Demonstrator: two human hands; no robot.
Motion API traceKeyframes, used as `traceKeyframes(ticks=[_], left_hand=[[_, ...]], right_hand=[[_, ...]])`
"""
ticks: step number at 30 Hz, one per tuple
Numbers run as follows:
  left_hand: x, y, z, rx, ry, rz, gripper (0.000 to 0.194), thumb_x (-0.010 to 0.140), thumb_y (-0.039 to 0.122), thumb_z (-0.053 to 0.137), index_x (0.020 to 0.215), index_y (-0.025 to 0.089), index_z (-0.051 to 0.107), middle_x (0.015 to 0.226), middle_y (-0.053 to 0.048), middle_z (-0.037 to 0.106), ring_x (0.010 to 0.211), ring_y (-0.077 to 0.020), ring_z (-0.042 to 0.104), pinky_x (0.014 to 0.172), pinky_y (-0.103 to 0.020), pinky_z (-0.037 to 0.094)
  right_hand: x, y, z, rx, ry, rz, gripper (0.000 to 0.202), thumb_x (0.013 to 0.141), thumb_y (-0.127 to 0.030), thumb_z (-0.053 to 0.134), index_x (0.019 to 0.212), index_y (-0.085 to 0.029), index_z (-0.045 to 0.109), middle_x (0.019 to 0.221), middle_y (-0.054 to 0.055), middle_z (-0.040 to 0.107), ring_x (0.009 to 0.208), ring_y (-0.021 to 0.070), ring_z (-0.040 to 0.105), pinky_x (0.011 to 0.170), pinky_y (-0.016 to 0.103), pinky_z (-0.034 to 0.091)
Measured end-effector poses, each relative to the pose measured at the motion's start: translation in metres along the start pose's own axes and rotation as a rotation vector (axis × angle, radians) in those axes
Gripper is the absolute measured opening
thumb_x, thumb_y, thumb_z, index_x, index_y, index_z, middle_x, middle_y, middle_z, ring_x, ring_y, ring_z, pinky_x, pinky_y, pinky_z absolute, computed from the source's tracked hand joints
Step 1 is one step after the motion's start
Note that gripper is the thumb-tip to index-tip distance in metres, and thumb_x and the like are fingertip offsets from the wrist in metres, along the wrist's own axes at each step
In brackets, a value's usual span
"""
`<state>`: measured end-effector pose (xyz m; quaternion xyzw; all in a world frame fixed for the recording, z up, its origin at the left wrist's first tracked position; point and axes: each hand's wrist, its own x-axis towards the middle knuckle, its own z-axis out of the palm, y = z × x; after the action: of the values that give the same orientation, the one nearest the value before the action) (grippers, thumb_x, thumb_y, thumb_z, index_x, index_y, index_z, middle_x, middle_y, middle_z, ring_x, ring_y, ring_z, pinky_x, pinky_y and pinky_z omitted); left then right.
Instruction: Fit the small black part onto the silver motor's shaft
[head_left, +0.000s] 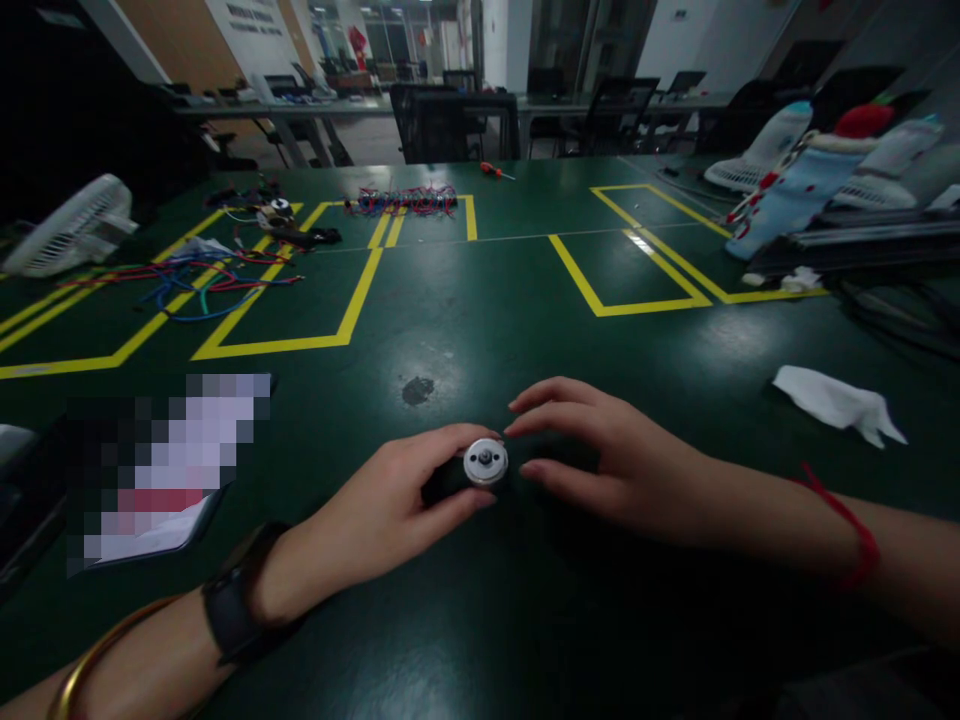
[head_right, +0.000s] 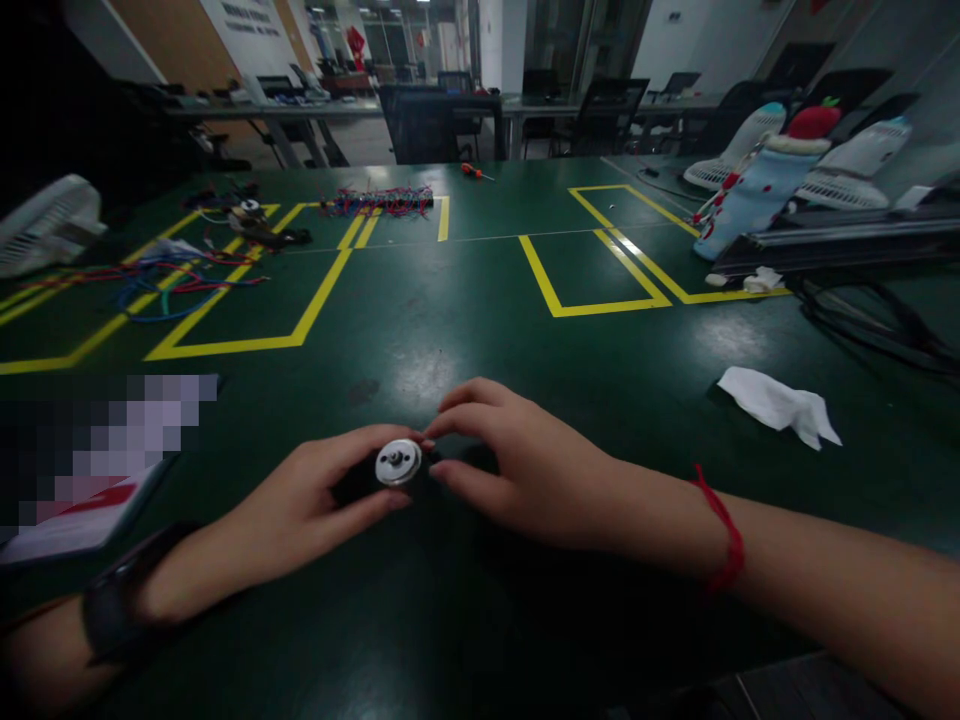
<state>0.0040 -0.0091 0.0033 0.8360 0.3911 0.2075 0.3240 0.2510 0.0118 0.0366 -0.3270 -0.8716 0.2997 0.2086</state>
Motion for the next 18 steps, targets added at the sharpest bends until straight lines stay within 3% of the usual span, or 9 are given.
traceKeyframes(ticks=[6, 12, 18], left_hand=[[0.0, 0.0, 0.001, -0.012, 0.023, 0.016, 0.034, 0.092, 0.026, 0.061, 0.125, 0.027, 0.052, 0.113, -0.001, 0.067, 0.095, -0.0193, 0.066, 0.081, -0.028, 0.051], [0.001, 0.001, 0.001, -0.027, 0.019, 0.013, 0.032, 0.091, 0.029, 0.061, 0.122, 0.026, 0.054, 0.111, -0.001, 0.067, 0.094, -0.0199, 0.066, 0.081, -0.03, 0.051], [0.002, 0.003, -0.001, -0.033, -0.008, -0.006, 0.035, 0.092, 0.029, 0.061, 0.125, 0.026, 0.054, 0.119, -0.002, 0.065, 0.105, -0.0209, 0.063, 0.091, -0.032, 0.05]], right_hand=[[0.019, -0.023, 0.008, -0.103, 0.076, -0.103, 0.015, 0.091, -0.025, 0.059, 0.096, -0.017, 0.07, 0.128, 0.012, 0.055, 0.093, 0.02, 0.063, 0.087, 0.038, 0.051], [0.014, -0.014, -0.006, -0.036, 0.194, -0.101, 0.006, 0.088, -0.025, 0.063, 0.092, -0.022, 0.067, 0.115, 0.007, 0.059, 0.109, 0.0219, 0.059, 0.094, 0.036, 0.048], [-0.016, 0.022, -0.004, -0.072, -0.017, 0.046, 0.011, 0.089, -0.025, 0.062, 0.096, -0.021, 0.069, 0.119, 0.009, 0.058, 0.112, 0.0229, 0.057, 0.096, 0.04, 0.048]])
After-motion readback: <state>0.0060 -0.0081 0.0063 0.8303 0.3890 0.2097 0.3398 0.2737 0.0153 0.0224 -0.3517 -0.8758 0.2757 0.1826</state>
